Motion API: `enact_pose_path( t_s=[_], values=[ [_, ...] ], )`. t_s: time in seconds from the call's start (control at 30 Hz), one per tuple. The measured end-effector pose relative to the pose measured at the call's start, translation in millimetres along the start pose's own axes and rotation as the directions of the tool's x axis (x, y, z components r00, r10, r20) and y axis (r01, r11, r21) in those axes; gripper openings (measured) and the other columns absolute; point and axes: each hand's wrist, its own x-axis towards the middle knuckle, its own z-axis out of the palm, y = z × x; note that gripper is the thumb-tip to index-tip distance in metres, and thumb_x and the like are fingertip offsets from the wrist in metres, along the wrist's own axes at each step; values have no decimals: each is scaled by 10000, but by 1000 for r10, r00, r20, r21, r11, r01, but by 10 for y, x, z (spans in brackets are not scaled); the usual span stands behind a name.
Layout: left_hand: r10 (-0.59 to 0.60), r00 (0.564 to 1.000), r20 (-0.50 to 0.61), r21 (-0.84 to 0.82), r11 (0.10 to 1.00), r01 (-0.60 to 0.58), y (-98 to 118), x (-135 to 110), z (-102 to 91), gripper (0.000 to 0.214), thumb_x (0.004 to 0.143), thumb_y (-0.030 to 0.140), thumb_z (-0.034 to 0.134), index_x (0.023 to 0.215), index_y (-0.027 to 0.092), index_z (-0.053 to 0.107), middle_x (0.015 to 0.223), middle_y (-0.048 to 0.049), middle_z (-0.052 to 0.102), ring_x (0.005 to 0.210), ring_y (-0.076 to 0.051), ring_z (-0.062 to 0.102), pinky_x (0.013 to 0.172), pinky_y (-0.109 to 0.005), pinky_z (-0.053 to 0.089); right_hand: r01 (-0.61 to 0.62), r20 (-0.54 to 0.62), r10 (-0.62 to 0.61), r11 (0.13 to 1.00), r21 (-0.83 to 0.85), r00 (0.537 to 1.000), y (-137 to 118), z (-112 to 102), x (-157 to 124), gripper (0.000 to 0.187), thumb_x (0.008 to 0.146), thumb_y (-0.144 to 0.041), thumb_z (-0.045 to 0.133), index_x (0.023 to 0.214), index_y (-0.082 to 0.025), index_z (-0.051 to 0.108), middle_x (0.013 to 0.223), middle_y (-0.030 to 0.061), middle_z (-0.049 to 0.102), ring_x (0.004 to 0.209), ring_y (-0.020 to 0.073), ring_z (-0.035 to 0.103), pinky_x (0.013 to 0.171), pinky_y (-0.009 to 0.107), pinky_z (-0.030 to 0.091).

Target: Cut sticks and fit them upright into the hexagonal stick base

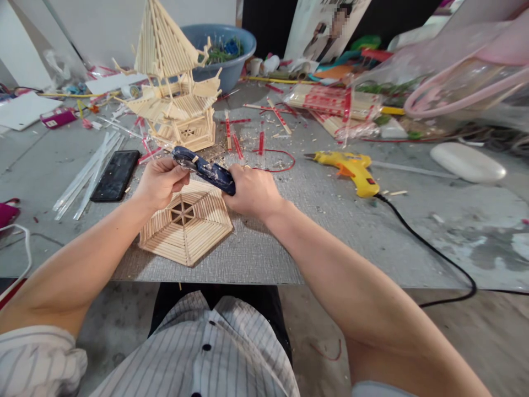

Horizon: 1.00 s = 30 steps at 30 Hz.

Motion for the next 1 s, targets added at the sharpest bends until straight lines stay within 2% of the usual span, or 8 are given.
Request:
enact_pose_path(
  t_s=[0.17,0.37,0.53,0.67,1.0],
  values=[
    [29,999,15,30,999,-29,-12,5,-19,328,649,341,767,495,157,543,430,36,500,356,-15,316,357,-198,170,-26,-18,26,999,23,999,-1,11,-12,385,745,-382,489,1046,-159,578,896,123,674,781,287,624,619,345,389],
    [88,992,92,41,995,-92,-47,5,-42,394,627,472,780,518,160,563,413,49,433,370,-22,288,370,-207,156,34,-72,-26,992,119,997,37,58,-12,418,728,-329,524,1106,-153,538,1010,150,646,901,290,603,715,373,427],
    [131,985,113,106,984,-144,-84,-2,-73,417,678,525,729,538,166,570,436,46,409,393,-31,277,387,-218,155,41,-85,-29,989,139,996,40,76,-9,394,721,-313,529,1081,-152,538,991,145,649,886,279,598,713,362,428],
    [158,981,114,154,973,-174,-100,0,-93,402,701,517,711,554,171,570,452,42,422,400,-37,279,394,-227,163,-12,-55,17,996,89,998,20,67,-12,394,725,-344,518,1068,-153,553,914,126,661,796,272,608,649,348,409],
    [245,968,51,254,934,-250,-130,39,-120,342,733,455,691,582,167,584,494,28,510,435,-47,350,427,-226,221,-25,5,25,998,65,1000,-30,-2,24,355,765,-364,496,1023,-138,587,884,137,673,785,273,623,646,343,407]
  ],
)
